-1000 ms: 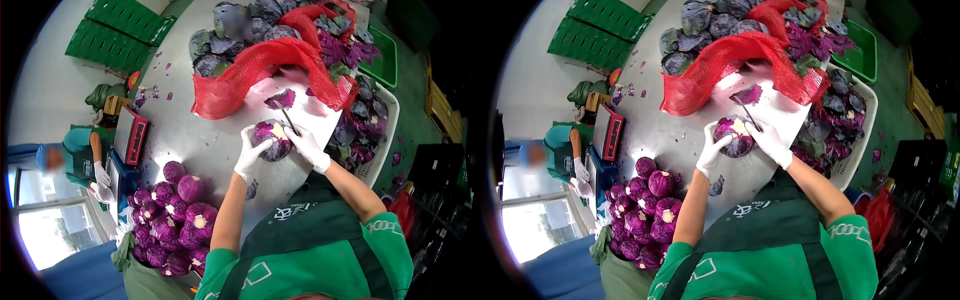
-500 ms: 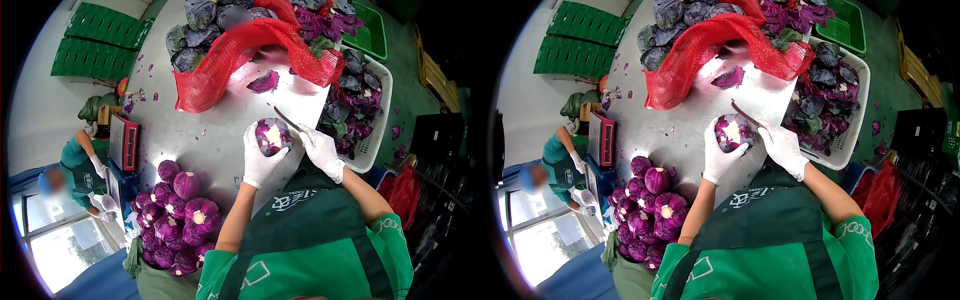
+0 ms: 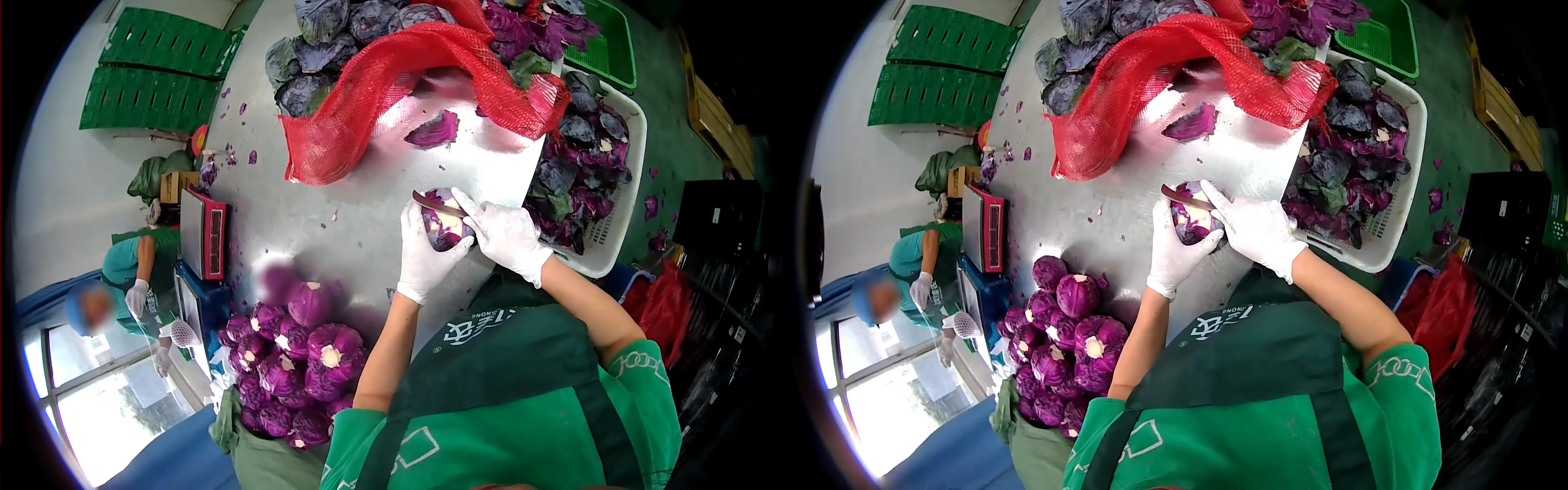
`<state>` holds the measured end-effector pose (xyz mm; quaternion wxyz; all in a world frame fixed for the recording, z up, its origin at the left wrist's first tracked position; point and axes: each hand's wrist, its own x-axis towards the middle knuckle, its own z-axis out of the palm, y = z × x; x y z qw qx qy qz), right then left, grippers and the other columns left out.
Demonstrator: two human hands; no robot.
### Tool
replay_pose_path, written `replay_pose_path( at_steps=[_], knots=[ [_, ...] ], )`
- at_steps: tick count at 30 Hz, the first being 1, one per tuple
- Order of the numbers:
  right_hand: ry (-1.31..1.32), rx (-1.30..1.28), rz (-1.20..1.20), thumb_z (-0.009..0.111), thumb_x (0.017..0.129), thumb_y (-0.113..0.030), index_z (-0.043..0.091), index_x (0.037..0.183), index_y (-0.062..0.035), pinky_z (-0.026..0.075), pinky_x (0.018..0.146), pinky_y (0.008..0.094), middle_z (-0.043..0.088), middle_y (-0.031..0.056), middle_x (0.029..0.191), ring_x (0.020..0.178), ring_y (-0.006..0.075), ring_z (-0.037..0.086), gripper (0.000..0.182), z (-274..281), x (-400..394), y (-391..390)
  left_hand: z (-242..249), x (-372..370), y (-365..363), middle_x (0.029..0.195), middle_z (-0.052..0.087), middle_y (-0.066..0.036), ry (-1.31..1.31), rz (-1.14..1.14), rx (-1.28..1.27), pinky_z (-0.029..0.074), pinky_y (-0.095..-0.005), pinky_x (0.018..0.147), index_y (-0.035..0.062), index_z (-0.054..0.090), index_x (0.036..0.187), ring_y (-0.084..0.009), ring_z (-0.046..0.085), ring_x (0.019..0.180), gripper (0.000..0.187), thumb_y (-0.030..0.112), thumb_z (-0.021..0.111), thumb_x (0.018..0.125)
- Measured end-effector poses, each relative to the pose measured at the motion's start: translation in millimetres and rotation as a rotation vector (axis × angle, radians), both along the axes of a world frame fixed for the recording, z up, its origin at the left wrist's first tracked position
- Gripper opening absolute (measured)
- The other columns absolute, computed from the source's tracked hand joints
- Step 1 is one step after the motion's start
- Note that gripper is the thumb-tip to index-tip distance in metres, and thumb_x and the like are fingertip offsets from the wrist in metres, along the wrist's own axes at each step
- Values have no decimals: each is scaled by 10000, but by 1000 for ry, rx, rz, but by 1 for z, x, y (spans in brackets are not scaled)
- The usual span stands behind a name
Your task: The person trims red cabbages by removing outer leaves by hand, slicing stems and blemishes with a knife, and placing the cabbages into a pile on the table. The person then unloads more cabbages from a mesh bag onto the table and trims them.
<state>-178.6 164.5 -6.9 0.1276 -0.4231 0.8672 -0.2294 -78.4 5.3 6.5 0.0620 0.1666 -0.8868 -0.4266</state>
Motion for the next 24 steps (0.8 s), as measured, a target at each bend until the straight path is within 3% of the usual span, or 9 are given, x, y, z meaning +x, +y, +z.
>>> replay_pose_path(
  at_steps=[6,8,13,16,17,19,20,22,24],
  knots=[
    [42,-172,-221,466,1008,-300,540,1404,-233,545,588,441,686,124,801,687,283,688,409,4,-15,-7,0,5,11,1458,304,-299,34,18,-43,330,-459,1141,-27,290,1476,-446,366,1350,1042,237,875,655],
    [-82,19,-343,460,1016,-332,624,1298,-215,572,673,431,726,121,966,818,314,707,346,-2,-42,-4,8,10,23,1465,312,-287,47,-45,-172,313,-473,1154,1,292,1487,-423,350,1380,1038,239,877,664],
    [-290,27,-422,410,1026,-410,580,1369,-169,535,875,463,690,198,1126,1022,390,663,453,-52,-72,1,-3,32,12,1560,232,-234,133,-61,12,277,-476,1181,69,289,1516,-398,269,1456,1050,146,871,646],
    [-496,-228,-508,504,1002,-407,495,1453,-168,541,846,419,714,184,1067,939,338,693,511,-49,-60,-1,-5,49,2,1574,171,-259,40,11,82,299,-484,1176,103,274,1534,-421,261,1454,1075,122,862,635],
    [-485,-441,-390,673,935,-374,373,1537,-136,549,784,302,660,127,1107,782,158,665,713,-36,-48,1,-4,48,0,1574,171,-259,47,16,76,299,-484,1176,103,274,1534,-421,261,1454,1075,122,862,635],
    [-438,-403,-128,781,827,-407,413,1511,-126,531,880,372,625,156,1206,961,233,661,826,32,-31,1,0,48,2,1580,133,-260,13,-21,59,282,-485,1186,107,248,1550,-418,222,1470,1092,123,853,641],
    [-3,-411,-6,774,808,-427,478,1454,-111,504,922,403,618,162,1200,1041,282,632,778,15,-23,1,0,48,5,1584,113,-260,-2,-45,54,274,-486,1191,108,236,1557,-417,203,1478,1100,123,849,644],
    [-212,-195,116,739,806,-418,559,1366,-94,497,910,411,606,166,1169,1034,321,615,672,19,-16,-2,-1,40,9,1582,113,-251,83,-86,-15,264,-486,1195,61,207,1566,-415,205,1479,1124,221,864,668],
    [-283,-303,103,675,854,-394,601,1234,-67,485,860,457,614,190,1016,952,365,619,506,26,-19,-2,-2,32,11,1586,150,-257,120,-57,52,252,-491,1197,45,202,1566,-418,200,1483,1136,276,873,680]
  ],
)
